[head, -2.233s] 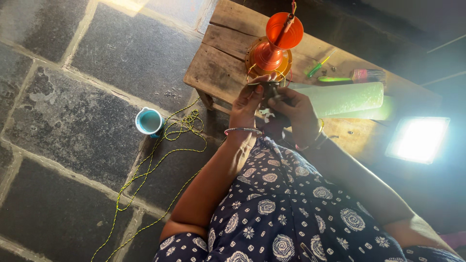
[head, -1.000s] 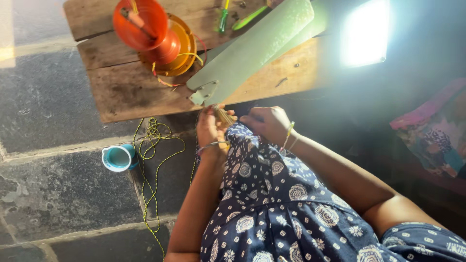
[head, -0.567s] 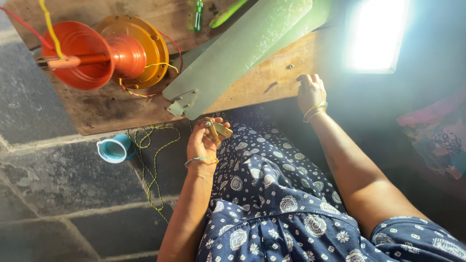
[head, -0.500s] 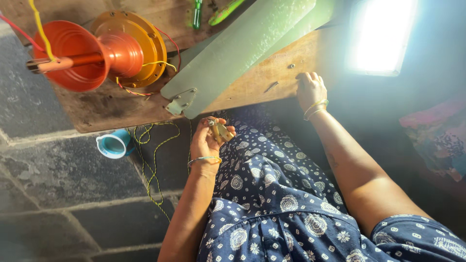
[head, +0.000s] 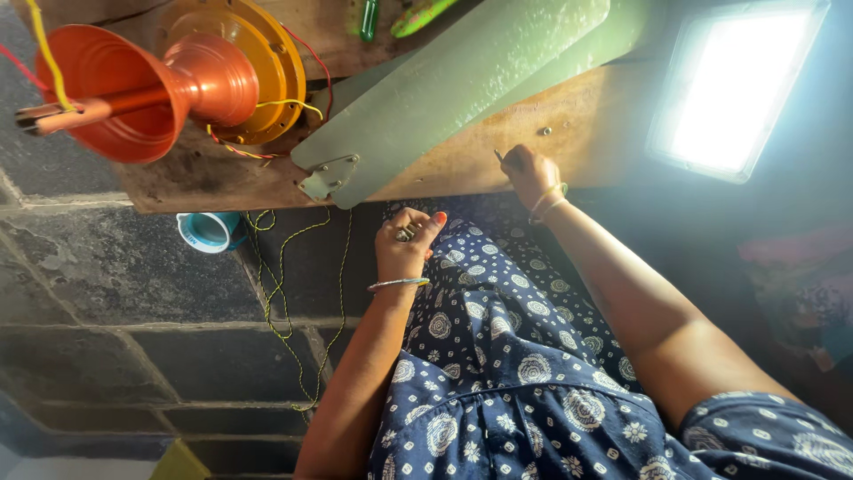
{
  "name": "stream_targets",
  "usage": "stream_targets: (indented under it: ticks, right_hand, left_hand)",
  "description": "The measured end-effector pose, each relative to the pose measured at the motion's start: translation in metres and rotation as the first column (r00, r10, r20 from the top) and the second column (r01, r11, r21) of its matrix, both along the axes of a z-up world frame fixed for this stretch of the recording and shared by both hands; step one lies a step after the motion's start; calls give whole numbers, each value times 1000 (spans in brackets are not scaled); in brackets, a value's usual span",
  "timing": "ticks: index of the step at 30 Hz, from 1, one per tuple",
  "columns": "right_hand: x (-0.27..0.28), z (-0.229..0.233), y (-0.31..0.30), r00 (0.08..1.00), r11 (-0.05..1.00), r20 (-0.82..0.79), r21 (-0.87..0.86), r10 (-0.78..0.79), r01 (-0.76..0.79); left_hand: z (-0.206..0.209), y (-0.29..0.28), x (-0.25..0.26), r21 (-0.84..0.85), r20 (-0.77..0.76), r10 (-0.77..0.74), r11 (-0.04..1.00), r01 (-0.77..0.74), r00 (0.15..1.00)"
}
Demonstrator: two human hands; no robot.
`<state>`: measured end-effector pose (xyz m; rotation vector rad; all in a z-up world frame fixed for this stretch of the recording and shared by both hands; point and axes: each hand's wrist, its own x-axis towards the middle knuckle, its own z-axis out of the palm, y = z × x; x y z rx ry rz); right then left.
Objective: The person assembles a lamp by connecting wires to a metal bracket and securing it to the base. They then wipe the lamp with a cloth and dip the cloth into a bucket of water.
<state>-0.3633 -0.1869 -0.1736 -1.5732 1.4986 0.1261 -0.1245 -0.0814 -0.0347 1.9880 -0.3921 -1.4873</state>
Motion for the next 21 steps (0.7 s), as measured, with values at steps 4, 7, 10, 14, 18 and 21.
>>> stream_targets:
  ticks: [4, 7, 10, 14, 18, 21]
  right_hand:
    - [15, 56, -4, 733, 825, 446, 492, -514, 279]
    - [29, 113, -3, 533, 675, 485, 696, -694, 244]
    - [52, 164, -2, 495, 682, 521, 696, -695, 224]
    - [81, 215, -5, 600, 702, 443, 645, -665, 302]
    - [107, 248, 2, 488, 683, 515, 679, -705, 269]
    - [131, 269, 7, 471, 776, 639, 602, -609, 187]
  left_hand:
    - [6, -4, -13, -85, 128, -40, 995, 51, 991]
    - [20, -12, -23, -197, 154, -43, 978, 73, 987]
    - [42, -19, -27, -41, 9, 39, 998, -39, 999]
    - [75, -20, -20, -262, 97, 164, 956, -133, 982]
    - [94, -11, -3, -346, 118, 154, 932, -104, 981]
    - [105, -5, 13, -270, -243, 305, 891, -366, 921]
